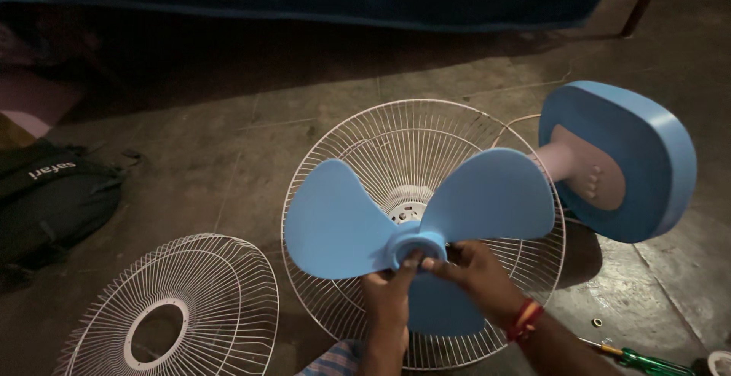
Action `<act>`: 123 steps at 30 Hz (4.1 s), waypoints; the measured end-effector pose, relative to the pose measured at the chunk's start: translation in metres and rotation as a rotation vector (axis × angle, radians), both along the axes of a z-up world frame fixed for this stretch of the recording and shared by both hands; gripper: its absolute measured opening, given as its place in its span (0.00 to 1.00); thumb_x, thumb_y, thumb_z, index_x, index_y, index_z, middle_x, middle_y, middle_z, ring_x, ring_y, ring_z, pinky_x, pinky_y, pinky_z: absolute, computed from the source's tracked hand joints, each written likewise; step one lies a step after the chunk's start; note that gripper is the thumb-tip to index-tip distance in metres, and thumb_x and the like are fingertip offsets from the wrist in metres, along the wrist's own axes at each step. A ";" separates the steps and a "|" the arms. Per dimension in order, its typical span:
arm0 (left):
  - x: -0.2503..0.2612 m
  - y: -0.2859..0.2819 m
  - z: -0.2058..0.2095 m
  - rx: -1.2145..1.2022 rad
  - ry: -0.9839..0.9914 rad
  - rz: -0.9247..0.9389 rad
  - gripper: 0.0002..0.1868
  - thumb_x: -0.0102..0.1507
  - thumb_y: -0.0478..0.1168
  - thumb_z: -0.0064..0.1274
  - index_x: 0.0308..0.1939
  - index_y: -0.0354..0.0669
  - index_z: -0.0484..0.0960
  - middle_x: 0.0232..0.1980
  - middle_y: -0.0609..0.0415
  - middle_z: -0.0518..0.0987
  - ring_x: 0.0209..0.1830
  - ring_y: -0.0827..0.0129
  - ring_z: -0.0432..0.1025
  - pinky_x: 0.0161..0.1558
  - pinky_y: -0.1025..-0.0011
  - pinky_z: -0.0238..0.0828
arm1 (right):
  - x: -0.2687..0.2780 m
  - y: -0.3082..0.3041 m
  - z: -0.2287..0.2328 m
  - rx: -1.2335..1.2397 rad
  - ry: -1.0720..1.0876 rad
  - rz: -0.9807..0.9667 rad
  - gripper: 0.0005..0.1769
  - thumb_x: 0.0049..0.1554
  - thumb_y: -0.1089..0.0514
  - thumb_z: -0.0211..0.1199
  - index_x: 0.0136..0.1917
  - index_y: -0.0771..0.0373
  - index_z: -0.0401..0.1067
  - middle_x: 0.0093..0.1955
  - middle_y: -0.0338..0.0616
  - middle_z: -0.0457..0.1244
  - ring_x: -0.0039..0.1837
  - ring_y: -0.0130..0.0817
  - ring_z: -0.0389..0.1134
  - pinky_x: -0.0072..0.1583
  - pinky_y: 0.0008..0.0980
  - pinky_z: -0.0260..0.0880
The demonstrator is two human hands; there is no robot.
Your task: The person assembles an electric fan by attaching the motor housing to the base, securing it with a screwdriver, and then mounting the fan blade onto the motor shaft. The person uses a screwdriver to tighten the connection and aligns the blade with the motor.
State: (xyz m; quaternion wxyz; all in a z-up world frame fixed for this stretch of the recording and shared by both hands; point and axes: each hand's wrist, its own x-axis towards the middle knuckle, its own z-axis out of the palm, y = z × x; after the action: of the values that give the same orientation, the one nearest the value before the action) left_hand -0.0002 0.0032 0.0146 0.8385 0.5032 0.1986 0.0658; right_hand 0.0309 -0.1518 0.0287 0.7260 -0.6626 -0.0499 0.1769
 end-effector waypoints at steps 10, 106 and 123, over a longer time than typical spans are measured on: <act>0.006 -0.004 0.002 -0.012 0.014 0.005 0.31 0.52 0.38 0.67 0.58 0.37 0.75 0.52 0.47 0.81 0.54 0.60 0.78 0.58 0.62 0.72 | 0.008 -0.001 -0.004 0.111 0.028 0.016 0.14 0.54 0.61 0.68 0.51 0.73 0.79 0.43 0.51 0.74 0.41 0.32 0.74 0.46 0.34 0.76; 0.013 0.081 0.059 1.435 0.515 0.133 0.85 0.33 0.86 0.62 0.81 0.50 0.37 0.83 0.36 0.33 0.82 0.38 0.33 0.75 0.36 0.36 | 0.017 0.038 0.113 -1.620 -0.813 0.137 0.37 0.48 0.35 0.72 0.66 0.50 0.72 0.75 0.36 0.57 0.80 0.43 0.49 0.75 0.60 0.38; 0.004 0.061 0.079 1.528 0.505 0.010 0.84 0.36 0.90 0.57 0.79 0.46 0.38 0.79 0.25 0.33 0.79 0.29 0.38 0.71 0.37 0.47 | 0.078 0.010 0.081 -1.147 -0.426 0.224 0.38 0.38 0.48 0.85 0.60 0.55 0.77 0.79 0.49 0.46 0.74 0.51 0.57 0.74 0.43 0.60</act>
State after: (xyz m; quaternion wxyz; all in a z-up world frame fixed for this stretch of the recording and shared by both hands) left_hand 0.0038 0.0643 0.0937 0.1921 0.9365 0.2844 0.0714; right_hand 0.1088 -0.1420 0.1093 0.2054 -0.9587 -0.1598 0.1147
